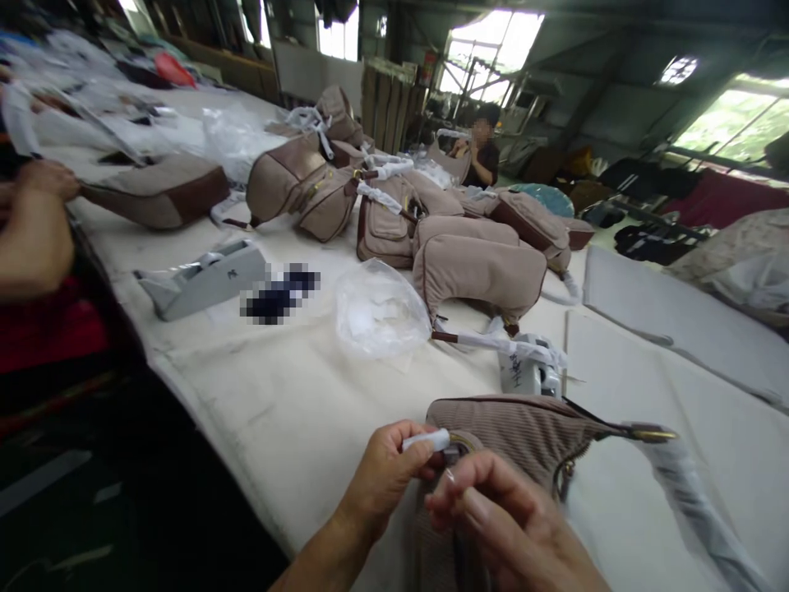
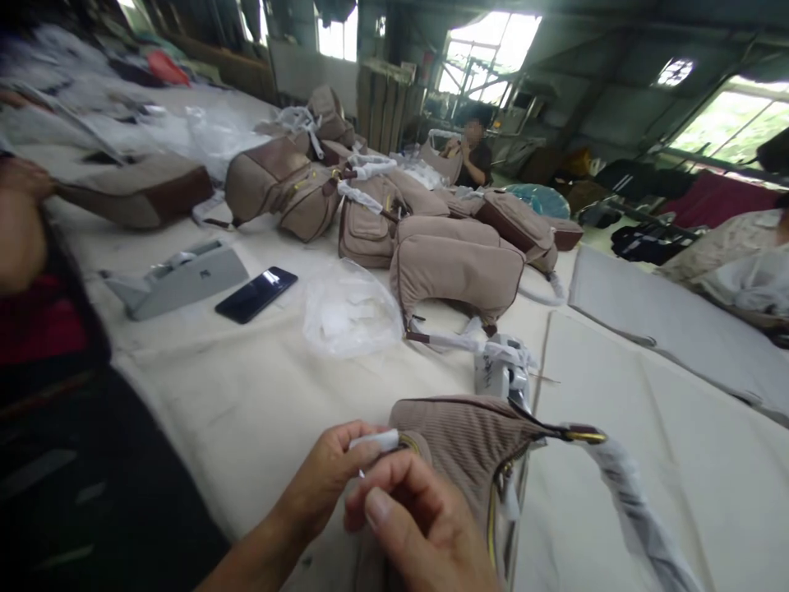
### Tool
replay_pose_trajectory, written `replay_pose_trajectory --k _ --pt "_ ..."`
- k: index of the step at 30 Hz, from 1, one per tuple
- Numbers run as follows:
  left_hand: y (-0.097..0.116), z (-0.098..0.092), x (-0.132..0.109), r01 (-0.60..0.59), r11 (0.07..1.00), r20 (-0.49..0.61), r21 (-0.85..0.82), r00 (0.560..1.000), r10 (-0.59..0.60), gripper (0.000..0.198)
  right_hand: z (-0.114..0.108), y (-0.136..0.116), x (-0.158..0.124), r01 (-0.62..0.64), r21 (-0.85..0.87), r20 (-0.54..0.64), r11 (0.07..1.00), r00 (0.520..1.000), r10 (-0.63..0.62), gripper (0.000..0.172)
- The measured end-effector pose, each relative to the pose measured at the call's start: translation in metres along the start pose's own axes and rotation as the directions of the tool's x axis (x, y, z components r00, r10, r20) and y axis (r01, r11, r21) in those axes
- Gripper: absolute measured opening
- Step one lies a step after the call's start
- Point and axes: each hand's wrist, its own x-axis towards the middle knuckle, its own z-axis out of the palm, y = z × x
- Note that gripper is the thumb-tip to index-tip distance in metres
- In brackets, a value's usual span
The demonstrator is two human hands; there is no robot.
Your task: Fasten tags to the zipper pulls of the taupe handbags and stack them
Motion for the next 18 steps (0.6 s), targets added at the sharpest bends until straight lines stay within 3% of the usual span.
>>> replay_pose_trajectory --k 2,6,15,18 --pt "-0.001 -0.001 -0.001 -0.016 1.000 -0.016 -0.004 1.000 0.016 0.024 0.004 0.014 0.013 -0.068 -0.017 -0.032 0.998 0.997 0.068 0.034" --pt "-0.009 -0.005 0.004 -0.026 1.000 0.008 -0.017 1.000 0.026 0.026 -0.014 0.029 0.022 -0.177 -0.127 -0.143 0.976 0.977 0.159 0.037" --pt "-0.020 -0.004 0.010 -0.098 0.994 0.008 0.049 0.995 0.097 0.018 -0.017 0.030 0.032 -0.153 -0.273 -0.163 0.950 0.980 0.111 0.040" --pt "-0.021 -0.003 0.012 -0.102 0.994 -0.001 0.043 0.995 0.102 0.016 -0.017 0.033 0.037 -0.192 -0.257 -0.237 0.947 0.963 0.130 0.044"
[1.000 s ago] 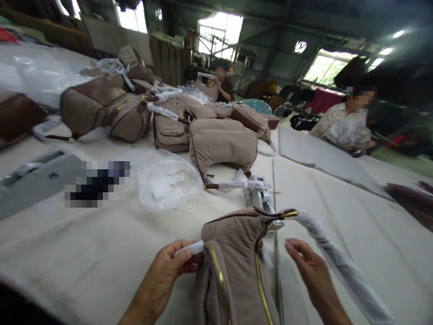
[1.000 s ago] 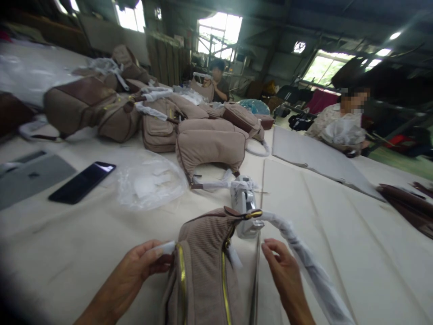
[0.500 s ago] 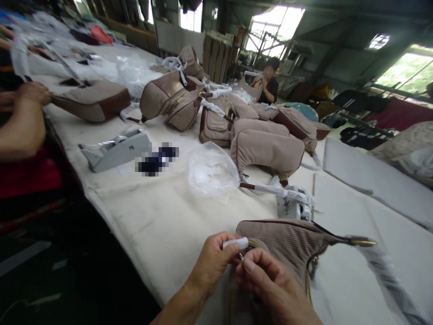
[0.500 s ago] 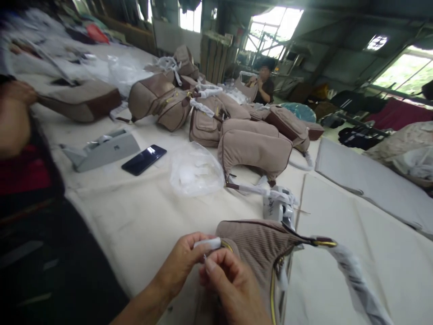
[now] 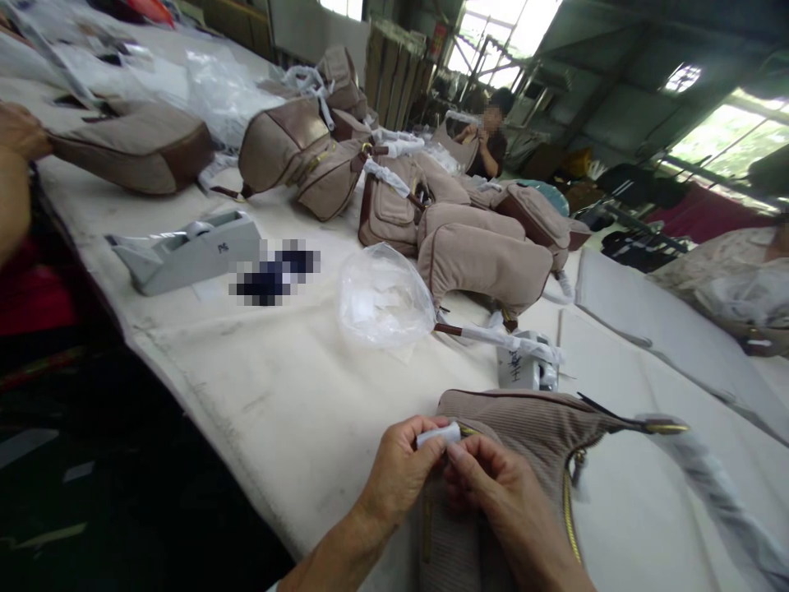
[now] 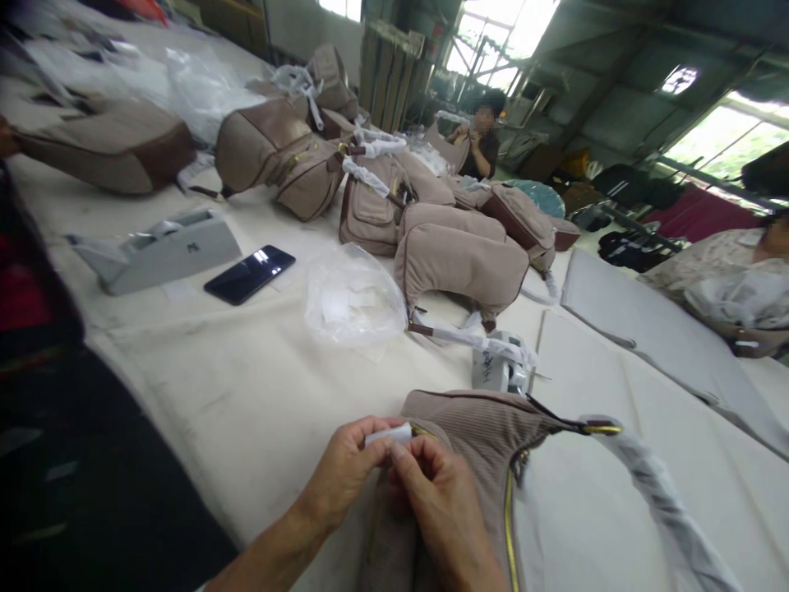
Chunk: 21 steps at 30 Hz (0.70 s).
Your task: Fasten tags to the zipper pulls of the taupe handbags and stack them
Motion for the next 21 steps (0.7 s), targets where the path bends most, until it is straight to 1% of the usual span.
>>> replay_pose_trajectory --k 4,7,12,14,17,19,21 --pt "-0.005 0.002 0.004 0.029 0.999 0.006 -0.038 1.000 -0.029 0.020 0.001 0.003 0.005 -0.032 -0.039 -0.095 0.999 0.995 0.029 0.046" --pt "-0.009 0.001 0.007 0.022 0.999 0.018 -0.048 1.000 -0.021 0.022 0.002 0.005 0.006 -0.038 -0.087 -0.148 0.995 0.989 0.024 0.044" --pt "-0.012 -0.001 0.009 0.001 0.999 0.052 -0.055 0.999 0.002 0.018 0.002 0.010 0.012 -0.029 -0.167 -0.187 0.986 0.982 -0.002 0.037" --pt "-0.012 -0.003 0.009 -0.020 1.000 0.055 -0.022 0.998 0.021 0.017 0.002 0.012 0.014 -0.029 -0.205 -0.194 0.978 0.981 -0.012 0.033" --pt "-0.010 -0.005 0.009 -0.083 0.994 0.071 0.065 0.994 0.078 0.017 0.002 0.014 0.017 -0.029 -0.232 -0.200 0.972 0.980 -0.018 0.031" --pt "-0.008 -0.007 0.009 -0.125 0.985 0.082 0.119 0.990 0.116 0.015 0.002 0.014 0.017 -0.036 -0.230 -0.199 0.972 0.980 -0.011 0.031" --pt "-0.006 -0.007 0.010 -0.143 0.979 0.089 0.148 0.987 0.131 0.014 0.001 0.014 0.016 -0.043 -0.235 -0.197 0.971 0.980 -0.005 0.033"
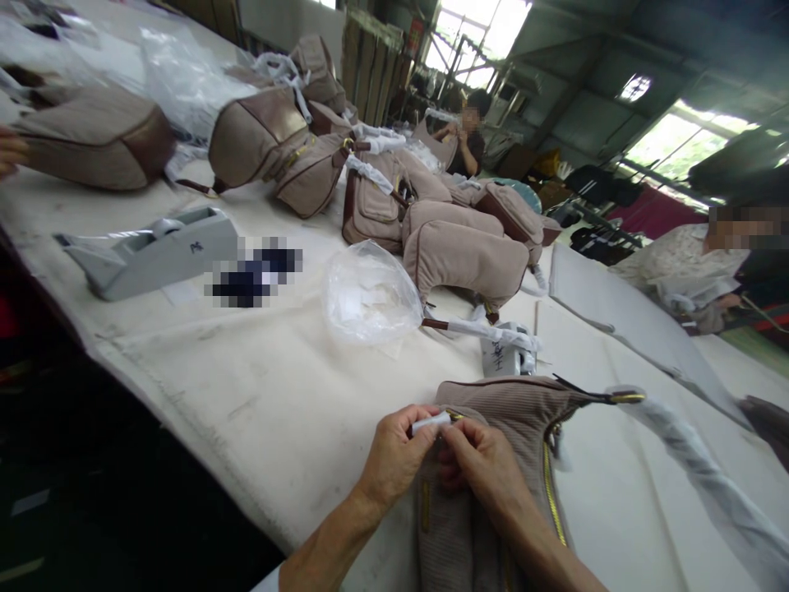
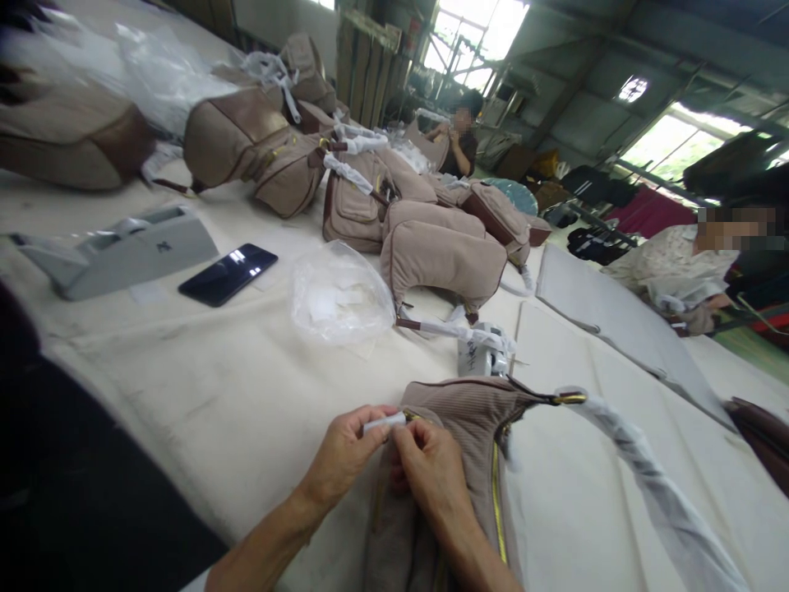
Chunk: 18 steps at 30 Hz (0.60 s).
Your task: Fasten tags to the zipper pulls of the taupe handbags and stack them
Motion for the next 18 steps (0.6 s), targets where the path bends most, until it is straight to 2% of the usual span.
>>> replay_pose_trajectory --k 8,18 --pt "-0.006 0.006 0.002 0.002 1.000 0.010 0.000 1.000 -0.002 0.013 -0.003 0.001 0.002 0.008 -0.040 -0.006 0.999 1.000 -0.008 0.032" --pt "-0.014 0.015 0.017 0.121 0.992 0.026 -0.034 0.992 -0.120 0.020 -0.011 0.005 0.007 0.029 -0.056 -0.065 0.998 0.997 -0.032 0.023"
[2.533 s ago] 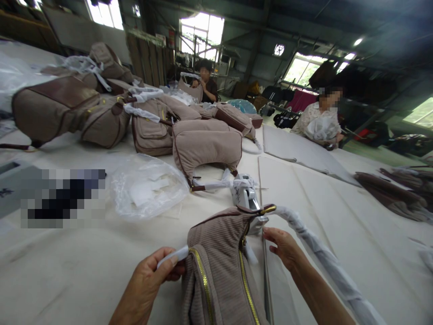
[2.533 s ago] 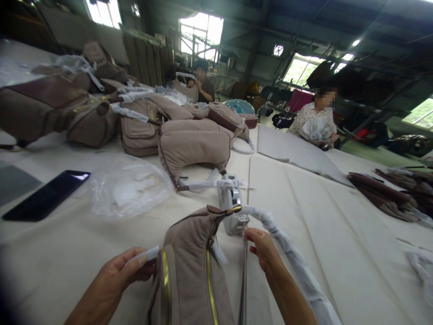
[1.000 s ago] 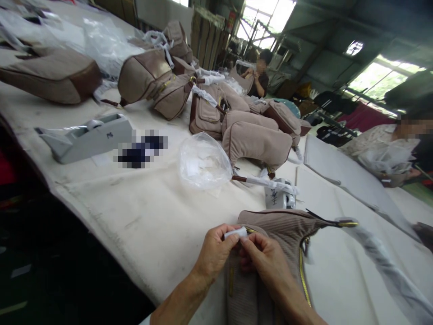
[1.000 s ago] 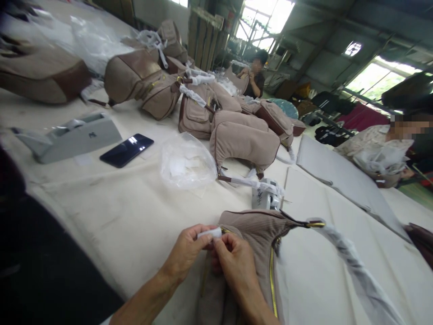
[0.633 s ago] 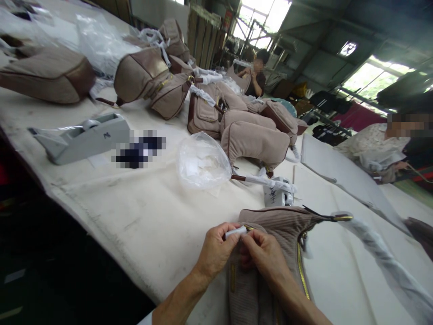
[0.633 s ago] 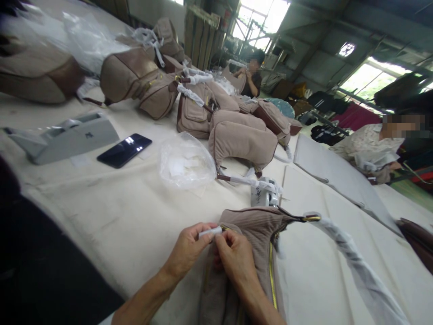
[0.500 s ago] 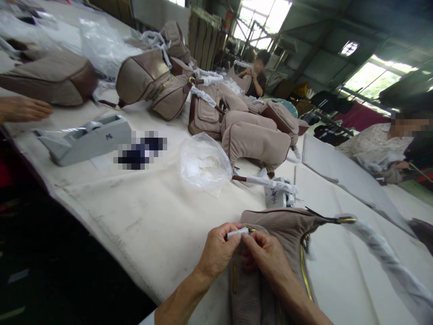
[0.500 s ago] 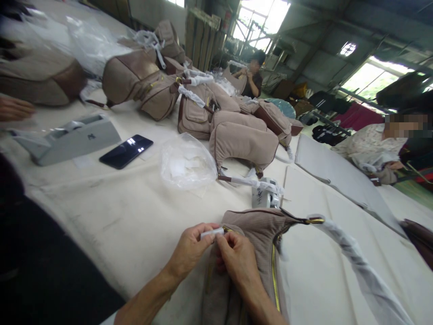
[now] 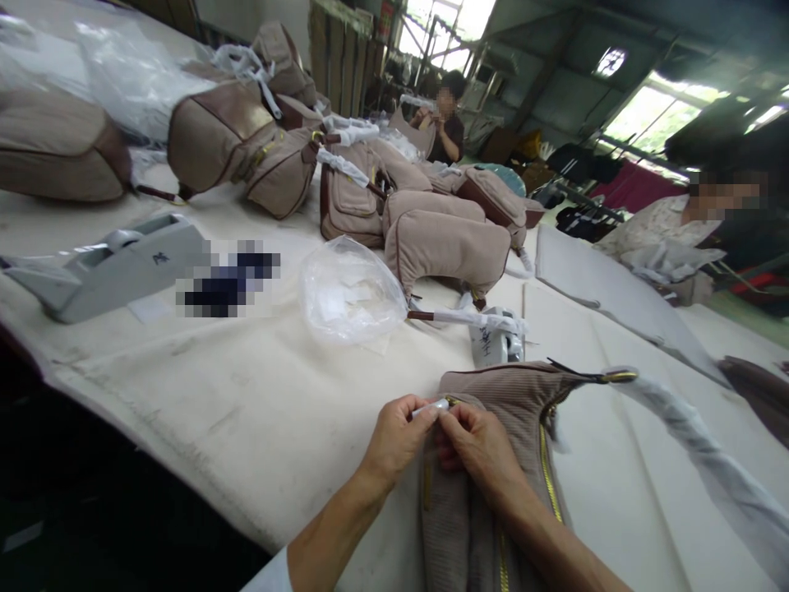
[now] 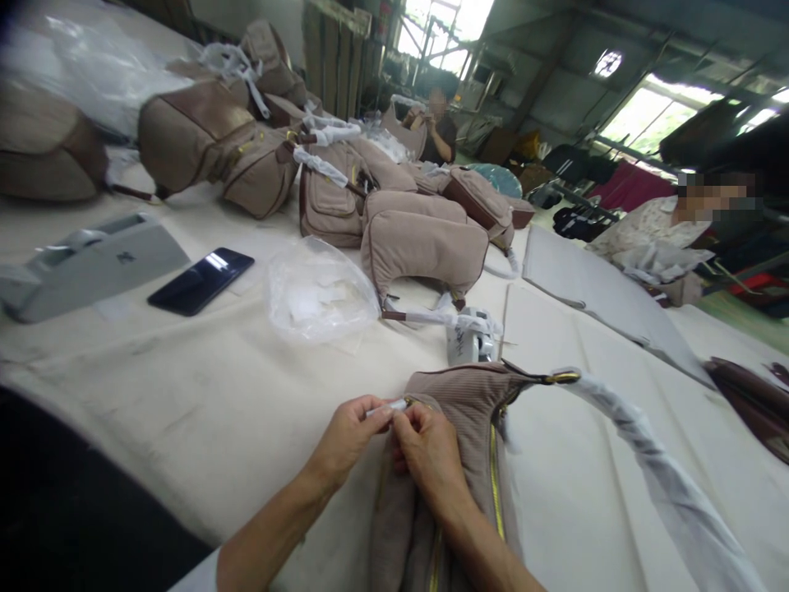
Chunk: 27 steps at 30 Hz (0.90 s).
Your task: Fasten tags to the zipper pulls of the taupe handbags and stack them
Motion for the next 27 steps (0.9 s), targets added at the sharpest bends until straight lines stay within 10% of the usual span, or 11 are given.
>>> replay_pose_trajectory --k 10,21,24,27 --pt "0.011 0.015 -0.007 0.024 0.998 -0.023 -0.059 0.999 -0.025 0.021 0.001 0.012 0.002 0.104 -0.148 -0.067 0.984 0.991 -0.115 0.014" --pt "-0.001 0.009 -0.014 -0.199 0.941 -0.066 0.275 0.972 0.225 0.016 0.007 0.008 0.002 0.154 -0.278 -0.040 0.948 0.984 -0.172 0.022" --pt "-0.013 0.000 -0.016 -0.427 0.696 -0.011 0.577 0.848 0.530 0.017 -0.002 -0.005 -0.009 0.174 -0.341 0.077 0.924 0.985 -0.158 0.024" --pt "-0.024 -0.008 -0.015 -0.526 0.251 0.134 0.813 0.587 0.798 0.014 -0.017 -0.026 -0.019 0.310 -0.453 0.135 0.836 0.951 -0.279 0.025"
